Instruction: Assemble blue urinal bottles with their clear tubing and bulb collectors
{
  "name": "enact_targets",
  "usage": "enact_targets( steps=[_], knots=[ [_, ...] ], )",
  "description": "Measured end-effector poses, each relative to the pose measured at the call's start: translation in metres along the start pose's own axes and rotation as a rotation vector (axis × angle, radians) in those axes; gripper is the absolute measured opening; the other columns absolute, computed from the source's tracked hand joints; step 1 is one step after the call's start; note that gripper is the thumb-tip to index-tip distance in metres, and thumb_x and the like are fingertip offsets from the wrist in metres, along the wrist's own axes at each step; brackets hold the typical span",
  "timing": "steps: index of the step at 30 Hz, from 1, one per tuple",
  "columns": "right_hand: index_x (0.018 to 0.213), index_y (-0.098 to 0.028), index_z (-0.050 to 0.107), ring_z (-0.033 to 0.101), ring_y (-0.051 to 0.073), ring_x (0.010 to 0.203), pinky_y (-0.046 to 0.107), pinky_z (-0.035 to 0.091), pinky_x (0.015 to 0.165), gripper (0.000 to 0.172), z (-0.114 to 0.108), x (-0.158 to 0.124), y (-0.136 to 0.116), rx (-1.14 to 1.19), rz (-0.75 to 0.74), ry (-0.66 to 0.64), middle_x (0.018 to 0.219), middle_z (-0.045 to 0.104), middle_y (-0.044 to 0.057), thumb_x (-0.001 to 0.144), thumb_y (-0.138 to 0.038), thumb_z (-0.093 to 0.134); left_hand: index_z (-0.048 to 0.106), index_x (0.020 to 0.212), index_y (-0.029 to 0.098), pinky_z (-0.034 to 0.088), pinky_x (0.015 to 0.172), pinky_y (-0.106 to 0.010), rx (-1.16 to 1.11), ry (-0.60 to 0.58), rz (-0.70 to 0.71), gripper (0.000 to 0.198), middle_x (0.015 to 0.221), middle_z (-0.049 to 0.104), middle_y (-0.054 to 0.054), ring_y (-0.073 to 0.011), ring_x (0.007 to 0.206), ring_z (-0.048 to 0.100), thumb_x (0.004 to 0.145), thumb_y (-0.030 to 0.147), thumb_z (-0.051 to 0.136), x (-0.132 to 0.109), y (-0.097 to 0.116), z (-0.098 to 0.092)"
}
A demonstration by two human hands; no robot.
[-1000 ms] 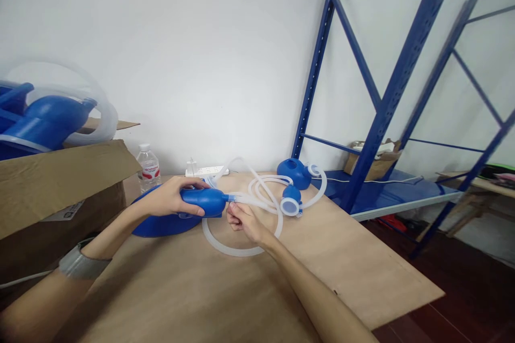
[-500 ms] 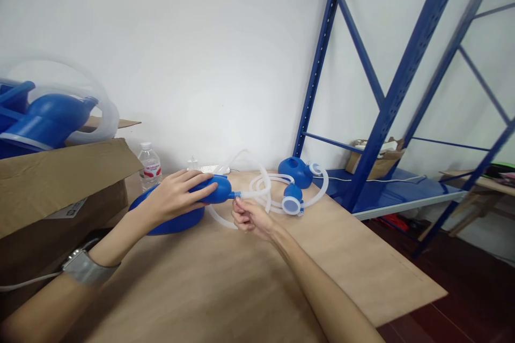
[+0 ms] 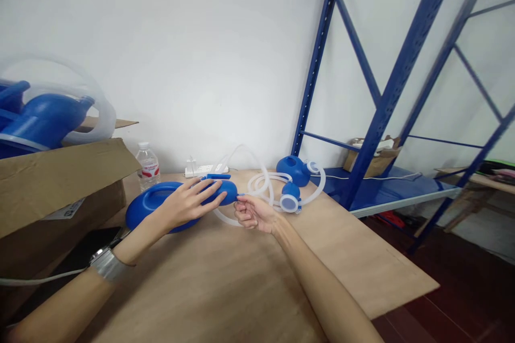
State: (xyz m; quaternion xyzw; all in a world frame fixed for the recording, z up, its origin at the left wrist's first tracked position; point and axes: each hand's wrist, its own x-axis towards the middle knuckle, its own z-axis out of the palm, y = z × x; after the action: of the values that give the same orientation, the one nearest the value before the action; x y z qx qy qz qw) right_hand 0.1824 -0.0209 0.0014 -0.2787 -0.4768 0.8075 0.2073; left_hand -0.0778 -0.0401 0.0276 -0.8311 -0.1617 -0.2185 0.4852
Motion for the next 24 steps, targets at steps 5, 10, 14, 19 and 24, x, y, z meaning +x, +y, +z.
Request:
enact_targets(
  steps=[5,10,14,19,24],
  knots=[
    [0.068,-0.022,0.035,0.012,0.006,0.042,0.021,0.007,0.039,0.037,0.004,0.011,0.009,0.008,-0.079,0.074,0.049,0.030,-0.010,0.090,-0.046,0.053,0.056,0.128,0.016,0.051,0.087,-0.041,0.006,0.032,-0.008,0.032,0.127,0.068,-0.015,-0.0251,0.106,0.065,0.098,0.009,0.048,-0.002,-0.007,0.004],
    [0.069,-0.022,0.035,0.010,0.006,0.047,0.021,0.006,0.042,0.043,0.020,0.015,0.014,-0.053,-0.291,0.214,0.055,0.026,-0.011,0.086,-0.051,0.061,0.058,0.129,0.016,0.051,0.083,-0.039,0.003,0.056,-0.101,0.032,0.126,0.069,-0.014,-0.0256,0.101,0.066,0.097,0.014,0.056,-0.004,-0.009,0.003],
    [0.073,-0.022,0.037,0.016,0.006,0.048,0.020,0.009,0.044,0.048,0.028,0.018,0.017,-0.073,-0.436,0.256,0.061,0.031,-0.010,0.083,-0.059,0.066,0.061,0.127,0.017,0.051,0.082,-0.039,-0.009,0.085,-0.159,0.032,0.124,0.070,-0.014,-0.0264,0.103,0.065,0.096,0.025,0.062,-0.001,-0.008,0.000],
    [0.080,-0.021,0.044,0.026,0.005,0.049,0.021,0.011,0.045,0.053,0.030,0.022,0.022,-0.030,-0.566,0.285,0.068,0.039,-0.008,0.077,-0.065,0.073,0.062,0.126,0.016,0.052,0.081,-0.039,-0.023,0.127,-0.199,0.035,0.122,0.071,-0.014,-0.0267,0.101,0.066,0.095,0.033,0.064,0.004,-0.006,-0.005],
    [0.077,-0.021,0.046,0.029,0.005,0.049,0.021,0.010,0.044,0.053,0.031,0.028,0.026,-0.015,-0.688,0.388,0.068,0.040,-0.007,0.075,-0.065,0.075,0.062,0.126,0.015,0.053,0.080,-0.038,-0.032,0.150,-0.213,0.037,0.120,0.072,-0.014,-0.0266,0.100,0.067,0.095,0.033,0.066,0.008,-0.003,-0.007]
  ],
)
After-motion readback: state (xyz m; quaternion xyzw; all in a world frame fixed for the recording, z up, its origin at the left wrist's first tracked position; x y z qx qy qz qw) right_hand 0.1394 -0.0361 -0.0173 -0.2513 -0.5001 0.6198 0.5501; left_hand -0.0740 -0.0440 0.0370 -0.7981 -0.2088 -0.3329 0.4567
